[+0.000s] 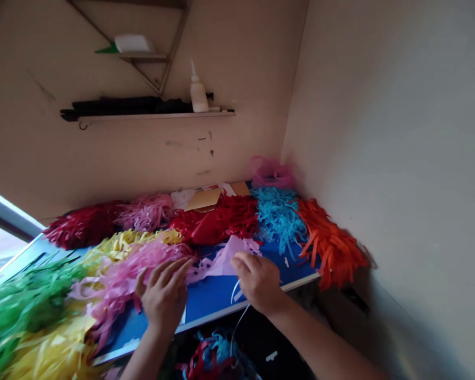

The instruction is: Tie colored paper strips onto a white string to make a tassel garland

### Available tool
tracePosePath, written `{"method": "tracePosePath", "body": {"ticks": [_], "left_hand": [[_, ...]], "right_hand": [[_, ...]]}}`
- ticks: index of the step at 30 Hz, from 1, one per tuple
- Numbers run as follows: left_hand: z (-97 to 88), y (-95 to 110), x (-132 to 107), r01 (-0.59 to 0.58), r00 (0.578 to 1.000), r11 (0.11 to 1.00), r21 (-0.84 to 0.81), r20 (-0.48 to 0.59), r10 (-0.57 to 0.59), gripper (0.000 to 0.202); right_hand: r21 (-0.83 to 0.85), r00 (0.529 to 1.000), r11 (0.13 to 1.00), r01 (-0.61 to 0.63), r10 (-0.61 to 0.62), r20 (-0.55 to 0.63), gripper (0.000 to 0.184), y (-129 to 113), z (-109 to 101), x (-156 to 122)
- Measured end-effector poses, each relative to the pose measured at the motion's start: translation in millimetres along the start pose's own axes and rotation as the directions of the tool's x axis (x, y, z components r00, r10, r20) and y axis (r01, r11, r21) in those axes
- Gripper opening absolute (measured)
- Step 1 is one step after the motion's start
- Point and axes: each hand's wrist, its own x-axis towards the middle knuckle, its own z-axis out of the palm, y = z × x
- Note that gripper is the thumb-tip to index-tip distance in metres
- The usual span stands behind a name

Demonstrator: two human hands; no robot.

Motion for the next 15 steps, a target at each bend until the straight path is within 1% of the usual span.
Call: {"method": "tracePosePath", "body": {"ticks": [1, 2, 3, 4, 5, 6, 7, 8, 9, 10, 11, 12, 13, 14, 15], "left_hand": [[-14.5, -11, -3, 0.005, 0.999, 0.998, 0.063, 0.034, -0.007, 0.035], [-31.1, -20, -6, 0.038, 0.997, 0.99, 0.133, 0.069, -0.047, 0.036], [-48.6, -25, -9, 0.084, 0.989, 0.977, 0.195, 0.107, -0.107, 0.038], [-65.4, -26, -12, 0.129, 0.976, 0.964, 0.23, 0.142, -0.165, 0.042], [-79.2, -20, -16, 0.146, 0.966, 0.964, 0.221, 0.18, -0.187, 0.045], [-88.2, -10, -20, 0.119, 0.967, 0.982, 0.149, 0.205, -0.149, 0.045], [-90.9, 6, -24, 0.057, 0.974, 0.998, 0.021, 0.219, -0.06, 0.041], [-86.5, 25, -29, -0.077, 0.956, 0.977, -0.197, 0.263, 0.128, 0.036], [-75.3, 46, -33, -0.165, 0.909, 0.897, -0.411, 0.29, 0.3, 0.033], [-58.6, 67, -36, -0.155, 0.867, 0.834, -0.529, 0.332, 0.372, 0.032], [-38.2, 86, -37, -0.071, 0.851, 0.851, -0.521, 0.414, 0.324, 0.031], [-16.4, 103, -35, -0.012, 0.841, 0.883, -0.47, 0.473, 0.263, 0.029], [4.7, 114, -31, 0.004, 0.845, 0.892, -0.451, 0.479, 0.239, 0.023], [23.3, 121, -25, 0.014, 0.851, 0.896, -0.445, 0.475, 0.222, 0.016], [38.0, 123, -19, 0.028, 0.864, 0.902, -0.432, 0.464, 0.195, 0.013]], "right_hand": [[0.038, 0.999, 0.999, -0.025, 0.024, 0.038, 0.029, -5, 8, -7], [0.07, 0.995, 0.995, -0.065, 0.06, 0.079, 0.029, -10, 15, -13], [0.091, 0.988, 0.989, -0.113, 0.103, 0.112, 0.028, -15, 23, -17], [0.1, 0.98, 0.982, -0.159, 0.145, 0.138, 0.028, -20, 29, -21], [0.101, 0.971, 0.975, -0.197, 0.18, 0.161, 0.027, -23, 33, -22], [0.096, 0.962, 0.969, -0.226, 0.207, 0.178, 0.026, -25, 35, -22], [0.088, 0.956, 0.965, -0.245, 0.226, 0.19, 0.024, -25, 36, -20], [0.081, 0.952, 0.965, -0.251, 0.231, 0.201, 0.023, -23, 34, -18], [0.074, 0.951, 0.965, -0.25, 0.231, 0.206, 0.023, -21, 30, -15], [0.067, 0.952, 0.968, -0.243, 0.225, 0.21, 0.024, -18, 24, -11], [0.059, 0.954, 0.972, -0.227, 0.21, 0.213, 0.025, -16, 17, -9], [0.05, 0.958, 0.978, -0.203, 0.188, 0.217, 0.026, -13, 9, -7], [0.038, 0.962, 0.983, -0.178, 0.166, 0.217, 0.026, -11, 2, -6], [0.026, 0.967, 0.988, -0.152, 0.143, 0.211, 0.026, -9, -5, -7], [0.018, 0.972, 0.992, -0.126, 0.12, 0.2, 0.027, -8, -10, -9]]}}
